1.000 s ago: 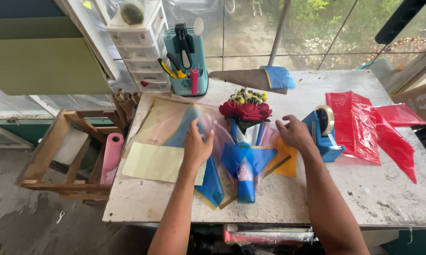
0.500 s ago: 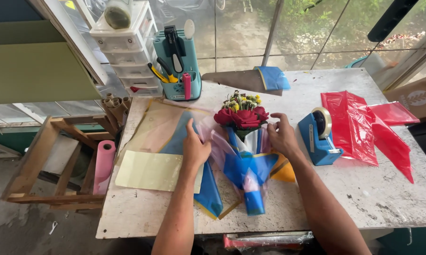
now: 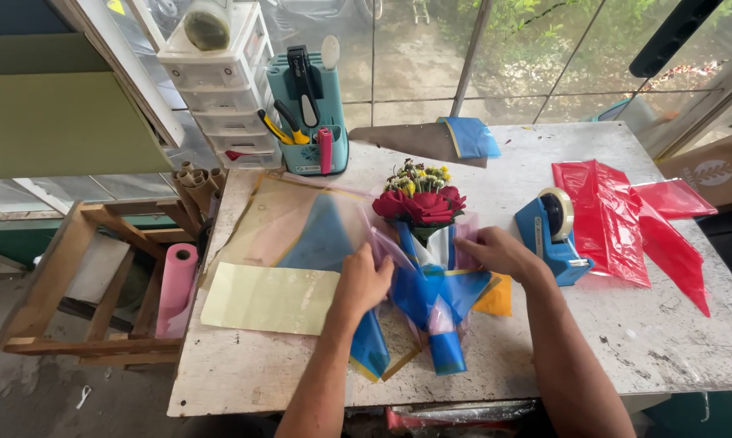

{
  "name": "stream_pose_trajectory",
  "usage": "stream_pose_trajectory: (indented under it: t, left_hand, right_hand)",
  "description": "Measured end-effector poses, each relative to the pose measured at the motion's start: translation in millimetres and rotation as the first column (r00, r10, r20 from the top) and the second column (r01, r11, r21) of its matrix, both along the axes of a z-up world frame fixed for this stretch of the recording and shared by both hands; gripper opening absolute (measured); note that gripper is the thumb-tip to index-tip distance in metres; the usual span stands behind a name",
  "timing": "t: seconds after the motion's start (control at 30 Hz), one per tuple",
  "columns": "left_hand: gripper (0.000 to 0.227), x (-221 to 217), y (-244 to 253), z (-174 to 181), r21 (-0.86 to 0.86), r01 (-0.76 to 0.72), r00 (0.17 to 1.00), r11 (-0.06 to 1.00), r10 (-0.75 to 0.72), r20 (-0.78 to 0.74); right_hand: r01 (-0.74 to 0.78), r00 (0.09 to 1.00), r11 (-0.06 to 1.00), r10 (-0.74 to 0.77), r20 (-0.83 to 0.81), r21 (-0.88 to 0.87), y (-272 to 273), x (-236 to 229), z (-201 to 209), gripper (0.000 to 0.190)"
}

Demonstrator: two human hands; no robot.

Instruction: The person wraps a bouquet of red roses and small yellow flowers with blue and pink translucent paper. They fold the paper around the stems, secure it with tape, and adjust the layers to create a finished bouquet.

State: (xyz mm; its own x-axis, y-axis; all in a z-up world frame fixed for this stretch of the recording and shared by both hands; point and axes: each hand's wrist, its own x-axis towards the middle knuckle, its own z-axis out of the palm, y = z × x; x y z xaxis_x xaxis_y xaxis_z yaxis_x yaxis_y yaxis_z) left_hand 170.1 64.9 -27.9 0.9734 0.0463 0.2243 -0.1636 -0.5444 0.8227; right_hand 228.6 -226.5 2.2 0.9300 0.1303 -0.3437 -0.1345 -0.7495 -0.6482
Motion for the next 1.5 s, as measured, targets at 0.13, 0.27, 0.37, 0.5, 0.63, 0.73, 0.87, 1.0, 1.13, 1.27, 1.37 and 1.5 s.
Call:
stream_pose_trajectory:
  t: [0.13, 0.27, 0.37, 0.5, 0.63, 0.73, 0.87, 1.0, 1.13, 1.27, 1.37, 1.5]
  left_hand:
    - [0.033, -40.5, -11.2, 48.5, -0.032, 0.018, 0.971, 0.999, -0.025, -0.236]
    - [0.027, -63.6, -18.8, 40.5, -0.225, -0.007, 0.922, 0.974, -0.081, -0.378]
    - [0.023, -71.4, -23.8, 14.4, -0.254, -0.021, 0.954, 0.967, -0.056, -0.293]
    - [0.023, -84.5, -25.9, 21.1, -0.275, -0.028, 0.96, 0.961, -0.051, -0.277]
    - [0.035, -108.5, -26.6, 45.5, -0.288, -0.036, 0.933, 0.957, -0.071, -0.352]
    - [0.053, -124.3, -28.4, 47.0, -0.21, -0.046, 0.944, 0.977, -0.026, -0.328]
    - [0.059, -140.1, -29.6, 35.3, -0.079, -0.058, 0.995, 0.995, 0.051, -0.09]
    - [0.056, -150.7, -29.5, 32.8, -0.106, -0.052, 0.996, 0.993, 0.043, -0.084]
    - [0.062, -158.3, -35.4, 30.4, -0.12, -0.016, 0.999, 0.993, 0.012, -0.033]
    - [0.069, -157.1, -44.0, 25.2, -0.114, -0.033, 0.998, 0.993, 0.027, -0.061]
    - [0.07, -156.9, -46.0, 26.2, -0.103, -0.039, 0.994, 0.994, 0.028, -0.106]
    - [0.076, -154.4, -46.6, 41.2, -0.125, -0.029, 0.987, 0.992, 0.008, -0.161]
  right_hand:
    - [0.005, 0.999, 0.991, -0.011, 0.051, 0.132, -8.0, 0.1, -10.8, 0.049]
    - [0.141, 0.982, 0.934, -0.173, 0.069, 0.327, -11.9, -0.9, -30.1, 0.047]
    - [0.253, 0.958, 0.953, -0.271, 0.098, 0.17, 11.9, -25.1, -0.2, 0.043]
    - [0.286, 0.945, 0.944, -0.306, 0.114, 0.163, 20.4, -49.7, 12.8, 0.043]
    - [0.271, 0.925, 0.963, -0.258, 0.278, -0.008, 7.7, -55.1, -19.3, 0.043]
    - [0.287, 0.893, 0.958, -0.271, 0.359, 0.009, 11.1, -78.5, -5.3, 0.045]
    - [0.219, 0.789, 0.912, -0.376, 0.487, 0.348, 1.7, -106.8, -0.1, 0.051]
    - [0.264, 0.734, 0.882, -0.446, 0.513, 0.39, 0.7, -154.7, 7.1, 0.047]
    - [0.318, 0.853, 0.918, -0.385, 0.351, 0.235, 8.4, -198.0, 12.1, 0.067]
    - [0.319, 0.905, 0.944, -0.328, 0.27, 0.078, 32.9, -217.3, 13.2, 0.085]
    - [0.322, 0.87, 0.942, -0.334, 0.363, 0.093, 40.0, -216.7, 17.1, 0.086]
    - [0.338, 0.879, 0.937, -0.348, 0.326, 0.088, 39.0, -214.3, 19.8, 0.089]
